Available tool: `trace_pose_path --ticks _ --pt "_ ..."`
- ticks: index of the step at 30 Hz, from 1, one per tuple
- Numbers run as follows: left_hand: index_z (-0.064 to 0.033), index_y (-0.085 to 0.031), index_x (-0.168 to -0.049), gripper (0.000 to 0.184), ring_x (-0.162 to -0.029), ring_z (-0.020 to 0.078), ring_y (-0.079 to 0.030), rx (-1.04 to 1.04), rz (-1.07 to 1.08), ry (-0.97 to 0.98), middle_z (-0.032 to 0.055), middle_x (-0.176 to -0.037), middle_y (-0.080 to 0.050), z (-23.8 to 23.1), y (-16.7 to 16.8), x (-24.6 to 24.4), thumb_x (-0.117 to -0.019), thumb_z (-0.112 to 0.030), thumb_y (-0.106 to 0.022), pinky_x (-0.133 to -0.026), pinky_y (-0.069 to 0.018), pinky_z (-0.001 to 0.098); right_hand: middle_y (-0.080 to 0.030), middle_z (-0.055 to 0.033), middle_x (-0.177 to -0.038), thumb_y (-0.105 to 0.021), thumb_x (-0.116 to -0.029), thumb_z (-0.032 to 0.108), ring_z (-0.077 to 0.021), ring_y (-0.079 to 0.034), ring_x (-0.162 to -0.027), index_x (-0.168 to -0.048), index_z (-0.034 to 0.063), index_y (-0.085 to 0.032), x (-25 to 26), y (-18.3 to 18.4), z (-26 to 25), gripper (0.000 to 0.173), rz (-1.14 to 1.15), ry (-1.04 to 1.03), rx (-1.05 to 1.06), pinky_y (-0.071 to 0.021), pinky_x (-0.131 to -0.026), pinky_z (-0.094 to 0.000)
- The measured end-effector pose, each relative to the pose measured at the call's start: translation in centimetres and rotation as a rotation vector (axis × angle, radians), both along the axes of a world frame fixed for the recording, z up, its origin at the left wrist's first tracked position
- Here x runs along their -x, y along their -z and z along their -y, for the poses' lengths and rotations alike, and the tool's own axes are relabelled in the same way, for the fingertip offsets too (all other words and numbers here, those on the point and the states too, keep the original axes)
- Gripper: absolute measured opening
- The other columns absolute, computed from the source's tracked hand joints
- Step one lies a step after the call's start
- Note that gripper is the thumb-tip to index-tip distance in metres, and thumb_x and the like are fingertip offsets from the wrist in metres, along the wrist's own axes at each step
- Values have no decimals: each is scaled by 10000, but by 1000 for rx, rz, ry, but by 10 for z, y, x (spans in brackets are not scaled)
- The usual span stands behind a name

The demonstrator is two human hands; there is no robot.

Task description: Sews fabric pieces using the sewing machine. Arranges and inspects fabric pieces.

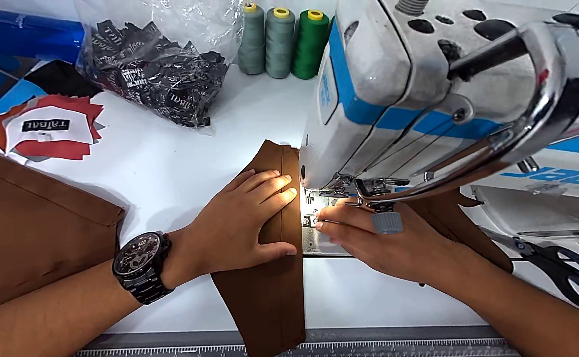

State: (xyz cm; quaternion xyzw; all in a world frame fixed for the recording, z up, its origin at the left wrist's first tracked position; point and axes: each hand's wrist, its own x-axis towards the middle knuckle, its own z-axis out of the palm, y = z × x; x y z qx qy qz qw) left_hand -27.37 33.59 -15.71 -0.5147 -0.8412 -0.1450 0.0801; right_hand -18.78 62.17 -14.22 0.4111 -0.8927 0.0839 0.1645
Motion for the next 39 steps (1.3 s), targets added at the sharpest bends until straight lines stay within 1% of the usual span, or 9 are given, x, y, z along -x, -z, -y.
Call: trace_pose_path --ticks 2,5,10,14,18,26,29,34,39 --pt "-154 -645 -1373 818 -1441 247 -454 9 -4 -2 40 -1465 -580 0 0 0 -876 -780 -472 -1197 -339 506 -731 -17 -1207 -507 -1046 245 -180 -691 -1070 -1181 180 -744 2 1 -5 281 -18 17 14 -561 -859 -342" --pt "-163 -635 -1390 823 -1443 248 -452 11 4 -8 38 -1474 -574 -1 0 -1 -873 -781 -472 -1198 -334 510 -708 15 -1279 -503 -1061 248 -153 -662 -1171 -1239 194 -734 6 7 -9 297 77 -14 31 -547 -955 -338" --pt "-167 -637 -1389 815 -1448 248 -444 8 12 -9 31 -1473 -575 0 -1 -1 -874 -778 -477 -1204 -326 510 -700 35 -1297 -511 -1060 196 -149 -627 -1240 -1205 174 -735 7 10 -2 267 142 -72 29 -516 -1027 -343" --pt "-162 -638 -1383 811 -1451 246 -439 11 10 -9 34 -1476 -571 -1 -1 -1 -875 -774 -477 -1202 -325 511 -702 13 -1295 -511 -1063 195 -164 -646 -1208 -1240 168 -717 6 7 -5 272 89 -56 51 -537 -985 -345" --pt "-160 -638 -1382 802 -1453 243 -436 6 6 -4 35 -1478 -568 -1 0 -1 -881 -766 -478 -1203 -324 507 -714 -3 -1260 -502 -1060 242 -166 -671 -1136 -1220 183 -735 5 6 -11 289 47 -14 39 -552 -910 -337" --pt "-151 -641 -1376 809 -1446 250 -442 0 -4 2 43 -1467 -575 0 1 0 -881 -769 -479 -1207 -322 499 -707 -1 -1235 -511 -1052 227 -159 -656 -1148 -1189 183 -737 5 6 -6 268 89 -50 40 -543 -923 -330" --pt "-150 -646 -1370 812 -1439 254 -452 -3 -5 -1 46 -1460 -582 0 1 0 -875 -772 -483 -1202 -326 502 -707 -7 -1250 -516 -1048 221 -162 -658 -1158 -1209 189 -733 5 6 -6 272 94 -55 46 -546 -925 -335" --pt "-156 -645 -1371 812 -1446 252 -444 1 0 -4 43 -1470 -573 0 1 -1 -874 -777 -481 -1199 -333 517 -682 3 -1324 -513 -1054 205 -169 -620 -1256 -1262 197 -717 6 11 -2 292 121 -78 23 -522 -1023 -359" --pt "-160 -633 -1387 816 -1456 253 -432 13 4 -6 38 -1482 -563 0 0 -1 -874 -776 -478 -1199 -329 519 -685 16 -1324 -513 -1050 194 -177 -617 -1259 -1273 208 -712 6 12 1 299 108 -74 12 -517 -1018 -359"
